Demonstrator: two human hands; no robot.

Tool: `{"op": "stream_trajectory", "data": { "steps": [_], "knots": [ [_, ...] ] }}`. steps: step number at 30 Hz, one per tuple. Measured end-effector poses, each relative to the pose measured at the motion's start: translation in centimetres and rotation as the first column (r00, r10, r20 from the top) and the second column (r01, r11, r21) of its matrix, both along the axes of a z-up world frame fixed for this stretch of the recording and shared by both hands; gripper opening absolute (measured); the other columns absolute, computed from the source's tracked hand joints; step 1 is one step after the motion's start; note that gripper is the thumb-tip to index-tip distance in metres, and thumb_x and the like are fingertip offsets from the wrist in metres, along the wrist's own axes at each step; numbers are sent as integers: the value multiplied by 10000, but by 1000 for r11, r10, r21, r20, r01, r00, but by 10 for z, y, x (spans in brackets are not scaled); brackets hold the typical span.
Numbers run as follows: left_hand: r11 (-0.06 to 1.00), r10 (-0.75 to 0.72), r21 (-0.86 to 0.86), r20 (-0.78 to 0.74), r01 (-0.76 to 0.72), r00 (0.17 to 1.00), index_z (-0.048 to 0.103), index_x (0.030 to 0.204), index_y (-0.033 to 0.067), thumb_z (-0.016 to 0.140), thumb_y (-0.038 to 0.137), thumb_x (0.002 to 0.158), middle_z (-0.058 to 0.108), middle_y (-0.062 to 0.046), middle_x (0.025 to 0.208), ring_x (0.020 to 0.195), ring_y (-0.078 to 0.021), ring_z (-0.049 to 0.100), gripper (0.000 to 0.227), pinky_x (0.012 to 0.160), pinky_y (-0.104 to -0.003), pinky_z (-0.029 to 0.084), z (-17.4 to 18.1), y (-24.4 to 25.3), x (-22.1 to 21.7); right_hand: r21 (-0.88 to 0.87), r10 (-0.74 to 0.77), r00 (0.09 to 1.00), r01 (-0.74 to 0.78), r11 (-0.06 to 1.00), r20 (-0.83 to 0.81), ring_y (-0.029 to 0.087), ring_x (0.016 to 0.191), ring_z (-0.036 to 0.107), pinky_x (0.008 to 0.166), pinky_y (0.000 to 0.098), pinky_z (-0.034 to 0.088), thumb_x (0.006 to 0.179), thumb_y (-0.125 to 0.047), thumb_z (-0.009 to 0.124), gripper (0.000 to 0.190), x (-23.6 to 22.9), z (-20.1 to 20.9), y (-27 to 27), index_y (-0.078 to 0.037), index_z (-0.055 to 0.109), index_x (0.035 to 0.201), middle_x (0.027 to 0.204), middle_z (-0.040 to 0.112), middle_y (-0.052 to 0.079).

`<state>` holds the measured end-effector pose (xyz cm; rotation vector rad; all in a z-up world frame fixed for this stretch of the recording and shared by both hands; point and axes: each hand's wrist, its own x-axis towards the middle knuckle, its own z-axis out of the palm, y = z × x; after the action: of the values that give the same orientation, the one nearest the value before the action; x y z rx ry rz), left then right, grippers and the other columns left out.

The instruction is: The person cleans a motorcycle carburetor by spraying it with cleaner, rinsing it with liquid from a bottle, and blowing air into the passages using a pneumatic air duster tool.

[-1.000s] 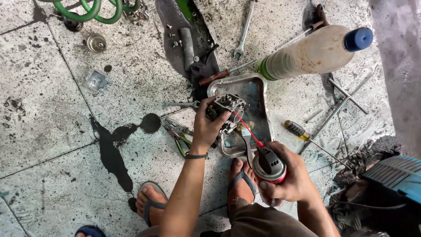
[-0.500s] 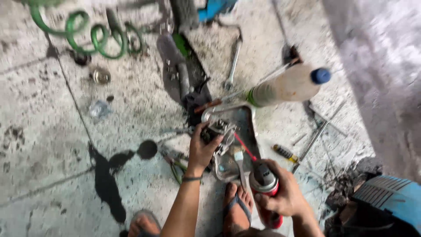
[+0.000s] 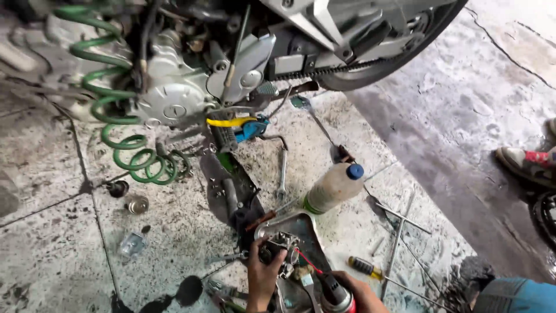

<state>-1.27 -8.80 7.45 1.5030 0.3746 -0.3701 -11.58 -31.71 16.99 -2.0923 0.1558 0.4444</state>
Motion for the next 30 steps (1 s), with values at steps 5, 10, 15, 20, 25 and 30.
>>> {"op": "stream_trajectory", "data": {
  "steps": [5,10,15,20,25,30],
  "knots": [
    [990,-56,127,-59,63,997,641,1277,225,846,298,749,779,-61,1205,977,-224,793,571,767,-331,656,24,-8,-1,-9,-45,999,45,999,10,11,1056,748,924,247,562,722,-464,874,612,-19,-41,-23,-270,696,1274,1140,854,-65],
    [952,-66,303,44,49,997,647,1203,219,886,366,697,759,-34,1179,1036,-228,736,578,844,-362,593,-6,-22,1,-12,-137,988,136,991,-68,14,883,728,806,238,576,631,-389,938,586,-21,-19,-20,-250,754,1169,951,868,-68],
    [997,71,31,139,-76,988,635,1105,152,856,226,781,722,-39,1002,922,-171,666,400,839,-319,548,-19,-21,-18,151,-65,991,47,987,114,105,869,668,782,300,572,622,-445,816,789,-43,4,-13,-83,629,1298,999,769,-8],
    [982,59,-180,31,-52,998,552,1268,63,807,281,881,631,-162,1111,1027,-259,611,512,860,-428,551,-19,-12,-20,135,-77,980,52,989,186,199,814,719,729,393,570,552,-520,855,934,-42,2,-15,-24,617,1307,940,738,100],
    [934,149,-333,26,-132,989,551,1371,33,823,254,906,586,-104,1092,1058,-182,540,581,918,-401,523,-38,-19,-23,120,-72,953,38,992,295,266,784,756,684,478,580,497,-508,923,987,-40,-7,-22,-16,650,1307,886,737,146],
    [785,215,-577,-89,-226,973,639,1351,48,819,65,852,628,-100,1013,976,-203,637,531,852,-392,585,-29,-20,-24,211,-77,935,3,978,347,238,794,755,684,431,593,550,-554,900,947,-45,-9,-18,10,655,1270,911,739,156]
  ]
}}
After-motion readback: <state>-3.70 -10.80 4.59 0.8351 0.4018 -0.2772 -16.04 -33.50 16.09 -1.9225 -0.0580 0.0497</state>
